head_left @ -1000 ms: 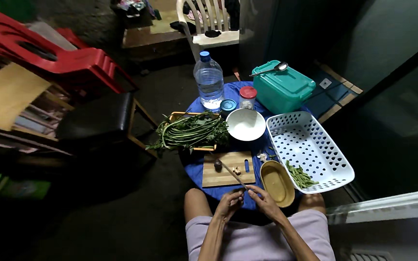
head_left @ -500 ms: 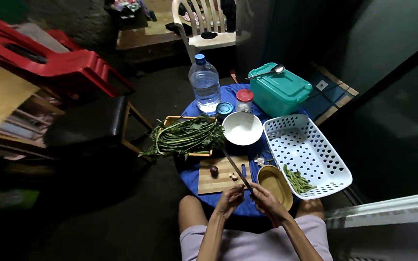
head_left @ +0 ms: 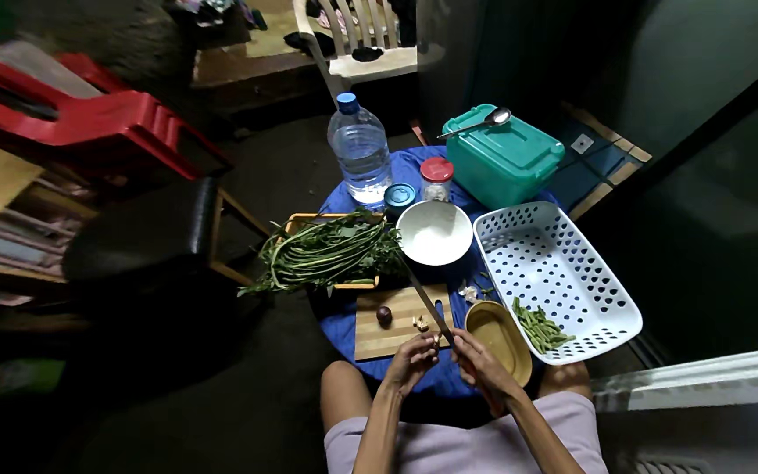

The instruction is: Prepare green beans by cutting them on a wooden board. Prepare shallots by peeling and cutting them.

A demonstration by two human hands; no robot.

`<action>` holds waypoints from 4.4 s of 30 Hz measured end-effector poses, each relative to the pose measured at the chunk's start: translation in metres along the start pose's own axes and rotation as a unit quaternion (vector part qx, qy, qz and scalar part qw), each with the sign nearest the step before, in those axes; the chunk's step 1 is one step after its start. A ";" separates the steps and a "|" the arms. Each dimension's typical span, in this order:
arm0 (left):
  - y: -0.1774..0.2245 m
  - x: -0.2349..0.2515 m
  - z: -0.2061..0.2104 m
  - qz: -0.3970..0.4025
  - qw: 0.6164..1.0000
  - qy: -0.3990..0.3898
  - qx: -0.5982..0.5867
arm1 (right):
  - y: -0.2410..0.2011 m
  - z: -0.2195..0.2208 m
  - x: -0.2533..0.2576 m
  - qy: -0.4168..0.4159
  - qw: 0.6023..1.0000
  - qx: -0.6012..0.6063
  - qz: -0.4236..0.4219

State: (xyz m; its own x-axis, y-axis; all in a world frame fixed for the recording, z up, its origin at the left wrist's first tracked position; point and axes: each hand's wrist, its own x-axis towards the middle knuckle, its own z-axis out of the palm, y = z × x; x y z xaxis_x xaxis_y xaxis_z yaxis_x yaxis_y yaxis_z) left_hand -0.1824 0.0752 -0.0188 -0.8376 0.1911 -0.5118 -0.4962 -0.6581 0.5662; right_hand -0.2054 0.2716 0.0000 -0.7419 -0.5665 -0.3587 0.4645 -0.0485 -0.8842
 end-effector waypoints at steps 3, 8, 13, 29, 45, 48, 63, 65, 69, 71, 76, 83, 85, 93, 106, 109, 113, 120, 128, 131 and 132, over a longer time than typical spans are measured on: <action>0.002 0.006 0.004 0.010 1.000 0.004 0.029 | -0.003 -0.004 0.003 -0.010 1.000 -0.014 -0.007; 0.005 0.014 0.009 0.005 0.999 -0.011 0.042 | -0.009 -0.013 0.015 0.006 0.999 -0.030 -0.017; 0.010 0.020 0.019 0.002 0.999 0.009 0.036 | -0.021 -0.026 0.029 0.117 0.991 -0.063 -0.019; 0.020 0.045 0.041 0.101 0.978 0.085 0.160 | -0.027 -0.040 0.021 0.019 0.995 -0.098 -0.014; 0.022 0.037 0.043 0.156 0.958 0.077 0.227 | -0.028 -0.034 0.019 0.006 0.997 -0.075 -0.019; 0.022 0.035 0.041 0.162 0.955 0.074 0.238 | -0.027 -0.033 0.019 0.001 0.997 -0.074 -0.019; 0.018 0.033 0.045 0.185 0.942 0.101 0.260 | -0.024 -0.029 0.017 0.019 0.996 -0.086 -0.028; 0.020 0.033 0.046 0.187 0.940 0.102 0.267 | -0.023 -0.028 0.018 0.016 0.995 -0.090 -0.031; 0.023 0.031 0.045 0.180 0.942 0.098 0.265 | -0.023 -0.026 0.017 0.018 0.996 -0.080 -0.036; 0.024 0.031 0.044 0.175 0.945 0.093 0.262 | -0.023 -0.026 0.017 0.017 0.997 -0.073 -0.036; 0.025 0.030 0.046 0.176 0.943 0.092 0.266 | -0.026 -0.026 0.017 0.017 0.994 -0.098 -0.039; 0.023 0.030 0.048 0.167 0.949 0.079 0.255 | -0.028 -0.027 0.017 0.024 0.997 -0.075 -0.025; 0.021 0.030 0.046 0.159 0.952 0.079 0.248 | -0.026 -0.029 0.017 0.015 0.998 -0.050 -0.020; 0.018 0.031 0.045 0.138 0.964 0.109 0.197 | -0.019 -0.036 0.025 0.094 0.994 -0.055 -0.008; 0.008 0.046 0.045 0.145 0.954 0.102 0.241 | -0.026 -0.037 0.027 0.062 0.997 -0.050 0.003; 0.007 0.046 0.044 0.147 0.952 0.100 0.249 | -0.025 -0.035 0.027 0.049 0.998 -0.043 0.011; 0.006 0.043 0.040 0.147 0.961 0.086 0.216 | -0.022 -0.034 0.028 0.048 0.998 -0.025 0.014; 0.000 0.041 0.038 0.118 0.986 0.078 0.087 | -0.021 -0.034 0.028 0.055 0.998 0.001 0.014; 0.002 0.041 0.031 0.095 0.988 0.054 0.105 | -0.027 -0.034 0.022 0.036 0.999 -0.012 0.007; 0.003 0.041 0.031 0.091 0.987 0.071 0.115 | -0.025 -0.034 0.026 0.045 0.999 -0.023 0.010; 0.003 0.042 0.030 0.089 0.986 0.074 0.117 | -0.023 -0.034 0.028 0.055 0.998 -0.029 0.014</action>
State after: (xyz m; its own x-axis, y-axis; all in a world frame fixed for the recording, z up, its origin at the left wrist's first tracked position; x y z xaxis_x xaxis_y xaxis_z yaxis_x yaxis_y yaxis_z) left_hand -0.2254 0.1031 -0.0192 -0.8822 -0.0331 -0.4697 -0.3975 -0.4823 0.7806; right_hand -0.2533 0.2849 0.0001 -0.7795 -0.4723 -0.4115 0.4593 0.0160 -0.8882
